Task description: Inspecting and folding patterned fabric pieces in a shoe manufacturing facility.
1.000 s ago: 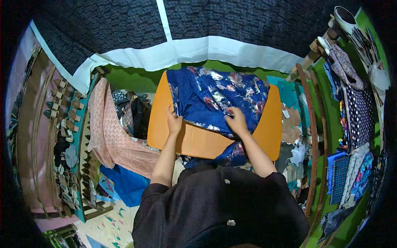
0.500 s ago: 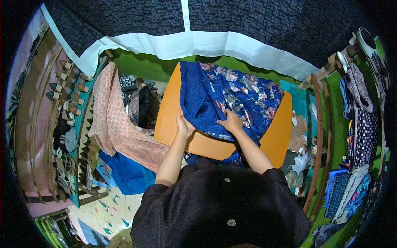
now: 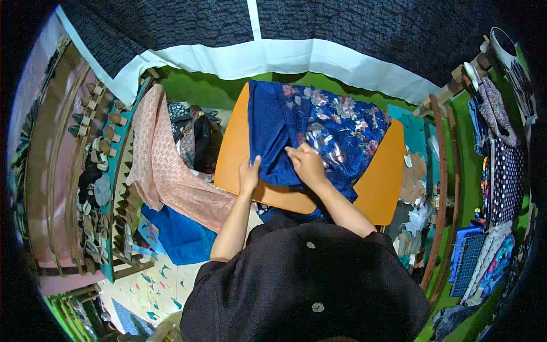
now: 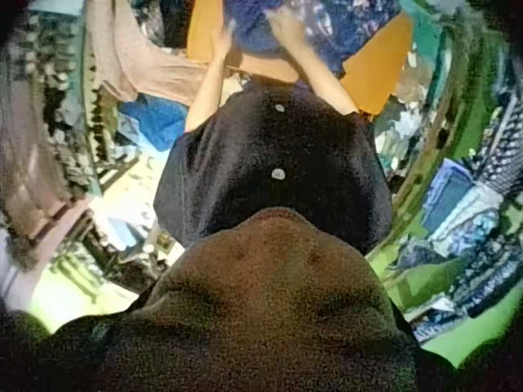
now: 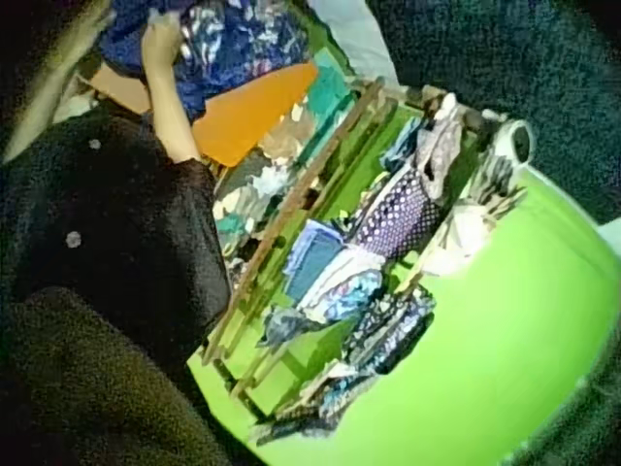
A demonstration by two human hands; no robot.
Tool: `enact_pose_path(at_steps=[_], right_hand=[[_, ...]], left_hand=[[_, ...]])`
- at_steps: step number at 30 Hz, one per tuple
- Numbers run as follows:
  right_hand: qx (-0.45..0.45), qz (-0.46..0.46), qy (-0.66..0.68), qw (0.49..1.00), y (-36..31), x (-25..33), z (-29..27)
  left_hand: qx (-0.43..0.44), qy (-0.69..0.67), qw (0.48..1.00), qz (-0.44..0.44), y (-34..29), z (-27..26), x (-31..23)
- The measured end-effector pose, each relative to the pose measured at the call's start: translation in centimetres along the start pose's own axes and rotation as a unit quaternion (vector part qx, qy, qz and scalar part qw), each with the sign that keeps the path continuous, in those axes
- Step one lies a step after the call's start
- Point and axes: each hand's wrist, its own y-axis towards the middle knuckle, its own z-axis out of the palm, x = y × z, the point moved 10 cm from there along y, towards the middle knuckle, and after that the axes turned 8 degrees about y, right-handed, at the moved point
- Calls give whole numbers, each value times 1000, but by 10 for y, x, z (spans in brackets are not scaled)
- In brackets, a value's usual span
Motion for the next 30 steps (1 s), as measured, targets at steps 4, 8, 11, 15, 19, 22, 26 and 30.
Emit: enact_pose_path(at_steps=[4,8,11,15,19,22,26,30], right_hand=[[2,17,43,999,-18,0,11],[-15,124,13,992,-40,-49,-7],[4,198,-60,978,-51,-76,-35],[-59,112,-154,980,-47,-51,-70],[-65,103,-139,983,-40,-40,-76],[-58,196,-59,977,-40,-49,-76],[87,228,-163,956,-35,-48,-54],[3,83,-116,990,-6,22,-46]], left_hand=[[25,-153,987,-32,-11,21,-21],[35,-191,969,-152,-25,26,1],[46,-171,959,-220,-35,19,13],[73,-203,946,-244,-40,11,25],[52,-318,902,-285,-44,1,51],[40,-190,950,-245,-51,-15,39],[50,-71,975,-206,-44,-26,77],[48,-86,989,-106,-41,-15,28]])
